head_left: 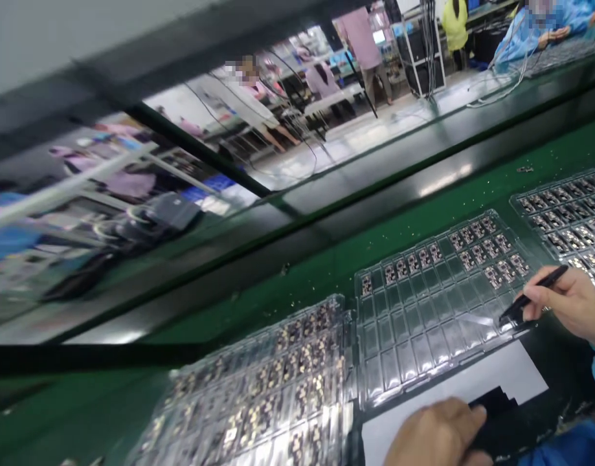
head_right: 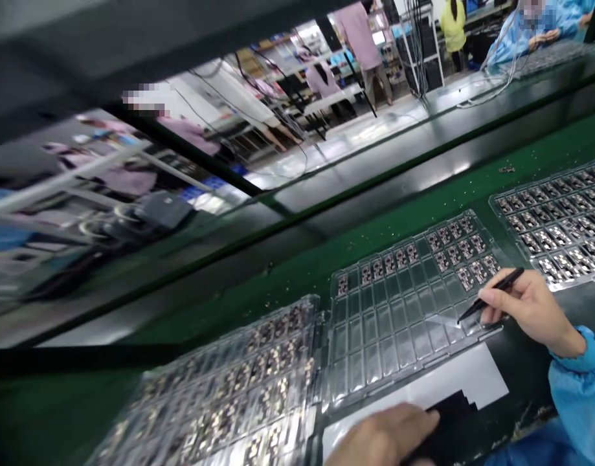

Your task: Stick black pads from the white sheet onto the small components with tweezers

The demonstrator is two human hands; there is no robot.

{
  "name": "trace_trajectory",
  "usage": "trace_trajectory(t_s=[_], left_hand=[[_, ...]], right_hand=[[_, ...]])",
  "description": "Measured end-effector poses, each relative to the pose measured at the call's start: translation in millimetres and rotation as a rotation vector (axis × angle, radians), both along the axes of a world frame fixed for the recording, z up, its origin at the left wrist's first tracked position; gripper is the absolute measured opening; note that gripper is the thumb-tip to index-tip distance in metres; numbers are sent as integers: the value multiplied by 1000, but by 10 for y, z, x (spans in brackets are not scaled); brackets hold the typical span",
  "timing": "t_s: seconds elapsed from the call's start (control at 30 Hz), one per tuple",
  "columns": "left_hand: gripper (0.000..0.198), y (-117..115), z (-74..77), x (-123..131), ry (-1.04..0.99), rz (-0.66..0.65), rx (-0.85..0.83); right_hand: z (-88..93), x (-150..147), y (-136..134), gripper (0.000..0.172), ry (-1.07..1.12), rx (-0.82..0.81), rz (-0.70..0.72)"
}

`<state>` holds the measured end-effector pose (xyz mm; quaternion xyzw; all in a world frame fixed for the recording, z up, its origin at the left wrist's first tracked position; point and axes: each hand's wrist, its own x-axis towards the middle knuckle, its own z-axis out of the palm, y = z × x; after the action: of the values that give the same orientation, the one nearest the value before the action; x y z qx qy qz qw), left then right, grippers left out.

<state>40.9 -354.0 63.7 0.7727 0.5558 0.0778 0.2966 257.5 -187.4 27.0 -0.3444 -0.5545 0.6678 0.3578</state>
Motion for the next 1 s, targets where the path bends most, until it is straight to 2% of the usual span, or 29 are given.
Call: trace_trajectory(t_s=[0.07, 0.13, 0.23, 0.3, 0.43, 0.6, 0.77, 0.9, 1.0], left_hand=[[25, 335, 166, -127, 83, 105, -2], [25, 742, 198, -165, 165, 187, 56], [25, 1335, 37, -90, 240, 204, 120], [24, 1643, -102, -8, 283, 229, 127], [17, 1994, -226, 89, 337, 258, 81], [8, 2083, -221, 112, 280, 282, 13], [7, 1982, -250, 57, 76, 444, 11], [19, 1772, -214, -87, -211, 641, -70], [25, 1476, -168, -121, -469, 763, -158]], right_hand=[[35, -59, 151, 19, 52, 10, -50], [56, -94, 272, 23, 92, 1, -113], [42, -88, 373, 30, 109, -36, -213], [16, -66, 395, 33, 113, -58, -268], [-15, -41, 399, 35, 163, -81, -313], [-25, -42, 410, 32, 194, -55, -302], [-23, -33, 409, 32, 220, -53, -290], [-3, -19, 402, 33, 247, -77, -301], [8, -14, 380, 33, 250, -91, -323]])
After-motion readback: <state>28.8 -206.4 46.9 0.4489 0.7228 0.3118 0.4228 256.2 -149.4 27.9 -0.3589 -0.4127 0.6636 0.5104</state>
